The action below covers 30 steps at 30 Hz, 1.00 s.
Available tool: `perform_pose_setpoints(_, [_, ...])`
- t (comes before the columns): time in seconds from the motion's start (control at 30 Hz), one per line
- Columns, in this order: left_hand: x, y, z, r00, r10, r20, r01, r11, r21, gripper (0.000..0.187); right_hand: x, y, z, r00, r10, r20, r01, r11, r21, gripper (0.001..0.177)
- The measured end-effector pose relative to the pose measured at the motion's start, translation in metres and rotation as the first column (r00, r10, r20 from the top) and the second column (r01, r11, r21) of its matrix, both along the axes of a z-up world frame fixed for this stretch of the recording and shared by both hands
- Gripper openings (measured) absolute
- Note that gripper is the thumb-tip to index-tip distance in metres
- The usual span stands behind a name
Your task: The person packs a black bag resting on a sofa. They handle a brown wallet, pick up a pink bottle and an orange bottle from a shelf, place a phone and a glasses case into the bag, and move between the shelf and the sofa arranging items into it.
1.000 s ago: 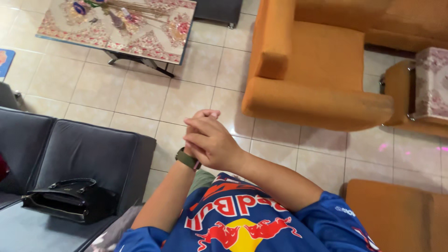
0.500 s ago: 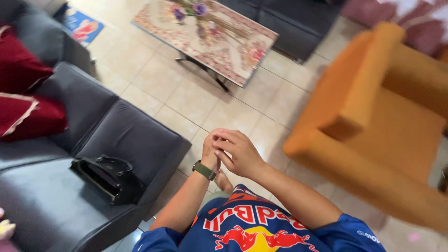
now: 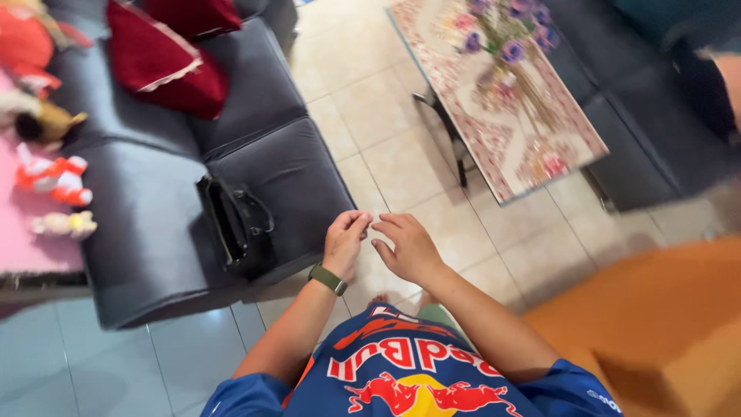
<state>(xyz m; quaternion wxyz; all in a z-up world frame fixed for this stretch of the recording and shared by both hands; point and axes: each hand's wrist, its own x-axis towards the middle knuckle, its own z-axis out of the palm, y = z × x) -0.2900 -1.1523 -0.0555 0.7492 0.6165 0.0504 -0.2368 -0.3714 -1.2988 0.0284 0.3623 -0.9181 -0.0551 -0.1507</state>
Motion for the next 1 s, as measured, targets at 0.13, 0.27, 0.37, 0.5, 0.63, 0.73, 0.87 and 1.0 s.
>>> perform_pose_setpoints(0.13, [0.017,0.033,-0.01,0.976,0.217,-0.003,-0.216,0.973,0.083,0.015,0.043,0.004,-0.023,0.984,0.173,-0.05,-0.174,0.985,-0.006,0.029])
perform_pose_setpoints(0.27, [0.02,0.06,-0.019,0.896,0.443,-0.006,-0.44,0.891,0.114,0.015,0.077,0.004,-0.03,0.918,0.379,-0.118,-0.384,0.923,-0.017,0.03])
perform_pose_setpoints(0.37, [0.016,0.071,-0.029,0.828,0.56,0.017,-0.557,0.819,0.141,0.013,0.104,0.003,-0.035,0.871,0.46,-0.173,-0.469,0.883,-0.011,0.03])
perform_pose_setpoints(0.5, [0.009,0.072,-0.038,0.734,0.678,-0.02,-0.668,0.728,0.156,0.013,0.126,0.013,-0.04,0.814,0.523,-0.253,-0.531,0.846,0.042,0.03])
perform_pose_setpoints(0.63, [-0.015,0.076,-0.049,0.673,0.737,-0.065,-0.72,0.672,0.174,0.014,0.127,0.029,-0.052,0.732,0.614,-0.295,-0.625,0.778,0.07,0.031])
perform_pose_setpoints(0.73, [-0.018,0.095,-0.055,0.638,0.766,-0.08,-0.748,0.641,0.175,0.015,0.135,0.049,-0.058,0.682,0.661,-0.315,-0.67,0.736,0.094,0.034])
perform_pose_setpoints(0.87, [-0.015,0.132,-0.071,0.593,0.8,-0.087,-0.782,0.599,0.173,0.014,0.146,0.082,-0.065,0.64,0.688,-0.34,-0.698,0.707,0.116,0.04])
perform_pose_setpoints(1.0, [0.008,0.181,-0.104,0.544,0.835,-0.085,-0.811,0.549,0.201,0.015,0.172,0.13,-0.084,0.613,0.642,-0.46,-0.651,0.741,0.167,0.046])
